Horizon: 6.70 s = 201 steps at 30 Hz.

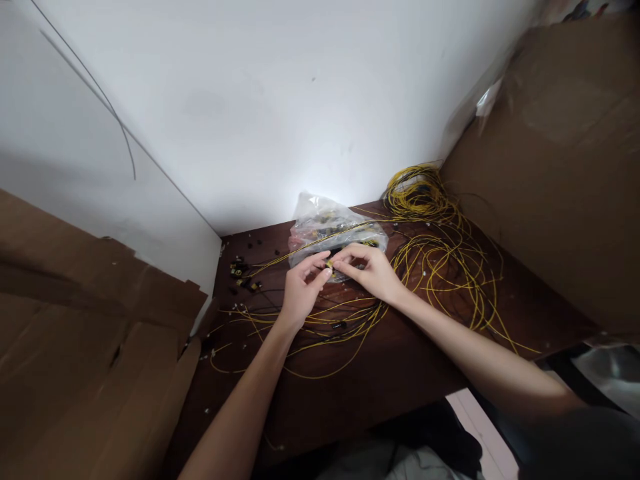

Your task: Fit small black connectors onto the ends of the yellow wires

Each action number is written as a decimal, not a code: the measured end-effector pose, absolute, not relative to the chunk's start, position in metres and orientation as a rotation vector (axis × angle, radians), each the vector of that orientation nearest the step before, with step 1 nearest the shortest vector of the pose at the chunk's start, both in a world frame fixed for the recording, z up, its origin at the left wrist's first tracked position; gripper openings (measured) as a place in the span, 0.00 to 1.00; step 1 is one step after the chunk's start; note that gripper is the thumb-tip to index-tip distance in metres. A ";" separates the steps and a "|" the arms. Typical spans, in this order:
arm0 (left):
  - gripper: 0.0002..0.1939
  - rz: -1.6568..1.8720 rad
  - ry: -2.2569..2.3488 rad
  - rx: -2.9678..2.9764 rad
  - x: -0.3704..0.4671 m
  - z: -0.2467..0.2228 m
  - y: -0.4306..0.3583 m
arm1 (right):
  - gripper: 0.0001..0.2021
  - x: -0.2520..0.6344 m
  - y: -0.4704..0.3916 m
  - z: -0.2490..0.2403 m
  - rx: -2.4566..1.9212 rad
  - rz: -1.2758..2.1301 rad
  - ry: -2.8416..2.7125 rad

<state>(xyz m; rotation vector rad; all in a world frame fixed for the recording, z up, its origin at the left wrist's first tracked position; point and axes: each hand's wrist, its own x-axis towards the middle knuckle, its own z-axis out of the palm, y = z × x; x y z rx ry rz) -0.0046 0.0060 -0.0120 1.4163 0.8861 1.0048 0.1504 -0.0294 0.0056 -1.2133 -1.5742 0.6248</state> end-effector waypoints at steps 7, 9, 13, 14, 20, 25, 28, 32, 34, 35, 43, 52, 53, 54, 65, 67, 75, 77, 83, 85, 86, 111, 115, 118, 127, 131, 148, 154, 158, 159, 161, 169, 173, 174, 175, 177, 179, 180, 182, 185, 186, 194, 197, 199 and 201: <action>0.13 0.983 0.878 1.481 -0.005 -0.009 0.005 | 0.07 0.158 -0.027 0.007 -1.317 0.571 -1.487; 0.12 0.979 0.869 1.472 -0.005 -0.007 0.004 | 0.07 0.161 -0.026 0.007 -1.354 0.549 -1.517; 0.10 0.958 0.849 1.461 -0.004 -0.003 0.003 | 0.06 0.162 -0.026 0.006 -1.401 0.515 -1.666; 0.10 0.951 0.842 1.459 -0.004 -0.003 0.003 | 0.06 0.161 -0.026 0.006 -1.406 0.499 -1.707; 0.09 0.918 0.813 1.459 -0.005 -0.001 0.002 | 0.06 0.159 -0.027 0.004 -1.415 0.352 -1.924; 0.09 0.923 0.819 1.463 -0.006 0.000 0.001 | 0.05 0.162 -0.026 0.002 -1.488 0.290 -1.930; 0.09 0.921 0.815 1.476 -0.007 0.002 0.001 | 0.06 0.165 -0.026 0.002 -1.548 0.250 -1.909; 0.08 0.894 0.792 1.505 -0.007 0.003 0.002 | 0.07 0.167 -0.026 0.001 -1.625 0.181 -1.894; 0.08 0.893 0.798 1.493 -0.007 0.002 0.002 | 0.08 0.168 -0.026 0.002 -1.674 0.145 -1.899; 0.09 0.902 0.808 1.477 -0.007 0.001 0.003 | 0.08 0.168 -0.026 0.002 -1.702 0.125 -1.904; 0.12 0.951 0.856 1.409 -0.005 -0.005 0.005 | 0.08 0.168 -0.027 0.007 -1.830 0.090 -1.939; 0.12 0.958 0.833 1.407 -0.005 -0.006 0.007 | 0.06 0.171 -0.027 0.005 -1.868 0.099 -1.939; 0.12 0.957 0.830 1.410 -0.005 -0.007 0.007 | 0.06 0.171 -0.027 0.005 -1.843 0.118 -1.964; 0.11 0.955 0.829 1.413 -0.005 -0.007 0.007 | 0.06 0.170 -0.027 0.006 -1.819 0.132 -1.990; 0.11 0.946 0.838 1.419 -0.004 -0.004 0.006 | 0.05 0.164 -0.028 0.002 -1.640 0.231 -2.030; 0.11 0.944 0.838 1.421 -0.005 -0.005 0.006 | 0.04 0.163 -0.028 0.002 -1.582 0.294 -1.974; 0.11 0.949 0.827 1.446 -0.005 -0.006 0.007 | 0.08 0.161 -0.029 0.005 -1.422 0.360 -1.884; 0.12 0.945 0.823 1.452 -0.005 -0.007 0.007 | 0.07 0.160 -0.030 0.007 -1.406 0.338 -1.867; 0.12 0.949 0.824 1.451 -0.005 -0.008 0.007 | 0.05 0.159 -0.031 0.010 -1.363 0.363 -1.809; 0.12 0.956 0.829 1.454 -0.005 -0.007 0.007 | 0.04 0.158 -0.032 0.011 -1.338 0.354 -1.801; 0.12 0.957 0.831 1.456 -0.005 -0.007 0.007 | 0.04 0.158 -0.032 0.011 -1.325 0.345 -1.798; 0.09 0.964 0.881 1.432 -0.004 -0.004 0.005 | 0.07 0.157 -0.035 0.012 -1.183 0.310 -1.888; 0.09 0.959 0.880 1.430 -0.005 -0.004 0.005 | 0.07 0.157 -0.035 0.012 -1.191 0.310 -1.887; 0.08 0.955 0.881 1.433 -0.005 -0.004 0.005 | 0.07 0.157 -0.035 0.012 -1.194 0.304 -1.895; 0.12 0.945 0.858 1.462 -0.006 -0.009 0.007 | 0.08 0.158 -0.035 0.010 -1.197 0.249 -1.943; 0.11 0.953 0.859 1.479 -0.007 -0.009 0.006 | 0.06 0.157 -0.036 0.010 -1.230 0.255 -1.892; 0.09 0.942 0.843 1.508 -0.007 -0.010 0.007 | 0.05 0.159 -0.034 0.008 -1.190 0.229 -1.930; 0.10 0.961 0.830 1.508 -0.006 -0.013 0.008 | 0.05 0.159 -0.034 0.009 -1.203 0.246 -1.939; 0.13 0.951 0.811 1.512 -0.005 -0.013 0.009 | 0.07 0.159 -0.035 0.011 -1.225 0.251 -1.957; 0.14 0.947 0.809 1.516 -0.006 -0.013 0.009 | 0.07 0.159 -0.035 0.012 -1.231 0.248 -1.959; 0.13 0.944 0.812 1.519 -0.006 -0.013 0.009 | 0.07 0.160 -0.035 0.012 -1.247 0.244 -1.965; 0.12 0.951 0.845 1.514 -0.005 -0.014 0.009 | 0.08 0.161 -0.034 0.012 -1.242 0.232 -1.981; 0.13 0.949 0.843 1.505 -0.005 -0.014 0.009 | 0.08 0.161 -0.035 0.012 -1.219 0.235 -1.982; 0.13 0.949 0.845 1.503 -0.005 -0.015 0.009 | 0.08 0.161 -0.035 0.012 -1.212 0.238 -1.985; 0.13 0.950 0.847 1.502 -0.005 -0.015 0.009 | 0.08 0.161 -0.035 0.012 -1.204 0.240 -1.989; 0.14 0.955 0.853 1.499 -0.005 -0.014 0.009 | 0.08 0.161 -0.035 0.012 -1.190 0.238 -1.996; 0.14 0.959 0.861 1.493 -0.005 -0.014 0.008 | 0.09 0.160 -0.035 0.012 -1.182 0.232 -2.001; 0.14 0.960 0.863 1.490 -0.005 -0.013 0.008 | 0.09 0.160 -0.035 0.012 -1.181 0.229 -2.003; 0.14 0.957 0.862 1.483 -0.005 -0.012 0.007 | 0.09 0.160 -0.035 0.012 -1.184 0.225 -2.009; 0.12 0.949 0.853 1.474 -0.005 -0.011 0.006 | 0.09 0.160 -0.035 0.012 -1.191 0.230 -2.021; 0.12 0.949 0.855 1.472 -0.005 -0.011 0.006 | 0.09 0.160 -0.035 0.011 -1.191 0.233 -2.023; 0.11 0.934 0.857 1.489 -0.006 -0.011 0.007 | 0.08 0.160 -0.036 0.013 -1.196 0.231 -2.010; 0.10 0.931 0.837 1.503 -0.006 -0.011 0.007 | 0.06 0.160 -0.036 0.014 -1.215 0.238 -1.974; 0.10 0.914 0.826 1.515 -0.006 -0.010 0.007 | 0.05 0.161 -0.035 0.014 -1.226 0.241 -1.965; 0.11 0.901 0.819 1.529 -0.006 -0.009 0.007 | 0.05 0.161 -0.035 0.014 -1.228 0.244 -1.969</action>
